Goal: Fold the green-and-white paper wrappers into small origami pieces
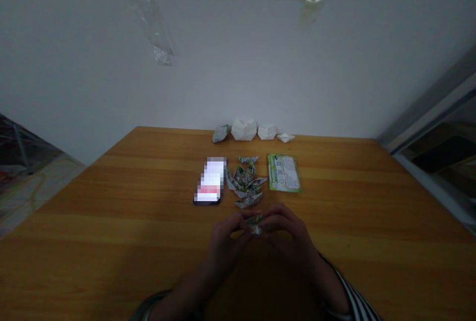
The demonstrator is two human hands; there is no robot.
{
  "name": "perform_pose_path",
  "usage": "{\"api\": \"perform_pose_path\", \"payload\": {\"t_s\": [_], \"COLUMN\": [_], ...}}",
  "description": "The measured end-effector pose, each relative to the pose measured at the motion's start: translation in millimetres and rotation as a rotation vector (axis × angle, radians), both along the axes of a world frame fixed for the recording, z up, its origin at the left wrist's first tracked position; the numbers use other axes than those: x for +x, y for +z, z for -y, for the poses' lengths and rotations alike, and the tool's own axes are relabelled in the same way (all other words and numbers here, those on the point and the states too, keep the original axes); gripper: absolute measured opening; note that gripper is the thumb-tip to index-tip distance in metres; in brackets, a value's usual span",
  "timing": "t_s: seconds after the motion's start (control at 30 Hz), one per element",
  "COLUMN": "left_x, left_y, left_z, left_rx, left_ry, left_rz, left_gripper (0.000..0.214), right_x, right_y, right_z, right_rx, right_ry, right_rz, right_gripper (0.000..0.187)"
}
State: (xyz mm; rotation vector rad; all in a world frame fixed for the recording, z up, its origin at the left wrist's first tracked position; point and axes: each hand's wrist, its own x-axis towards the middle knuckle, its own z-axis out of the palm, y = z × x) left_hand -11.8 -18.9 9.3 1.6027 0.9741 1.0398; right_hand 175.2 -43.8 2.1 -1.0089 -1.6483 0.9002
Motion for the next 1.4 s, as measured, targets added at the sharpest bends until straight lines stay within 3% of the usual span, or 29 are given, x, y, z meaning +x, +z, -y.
{"api": "perform_pose_path", "payload": {"t_s": [0.1,0.27,0.4,0.6,0.9,1.1,1.23,1.4], "left_x": [0.7,3.4,3.1,0.7,0.2,2.4,5.5,13.4], "left_y": [-0.8,-0.9,-4.5,-13.8,-5.6,-4.0,-4.1,-2.3], "left_z": [0.1,1.1,0.6,-1.3,0.3,2.4,4.6,8.0], "left_rx": [-0.056,-0.163,-0.209,-0.200,-0.135,-0.166,-0.205,-0.328], "left_ry": [-0.007,0.027,0.025,0.051,0.010,0.063,0.127,0.151], "left_rz": [0.034,0.084,0.095,0.085,0.070,0.067,0.080,0.216], "left_gripper": [0.019,0.024,0.023,0.024,0.020,0.020,0.019,0.021], "right_x": [2.2,2.2,2.2,1.2,2.1,5.0,-0.7,-12.4], "right_y": [-0.6,-14.9,-14.5,-8.9,-14.9,-15.2,-13.8,-13.8], "right_z": [-1.1,0.6,1.9,1.5,1.8,2.3,1.6,7.7], "right_rx": [0.034,0.100,0.118,0.096,0.105,0.151,0.157,0.102], "right_ry": [0.060,-0.031,-0.050,-0.048,-0.019,-0.026,-0.064,-0.253], "right_rz": [0.131,0.189,0.176,0.067,0.195,0.368,0.304,0.114], "right_gripper": [0.026,0.026,0.027,0.029,0.031,0.022,0.018,0.011]}}
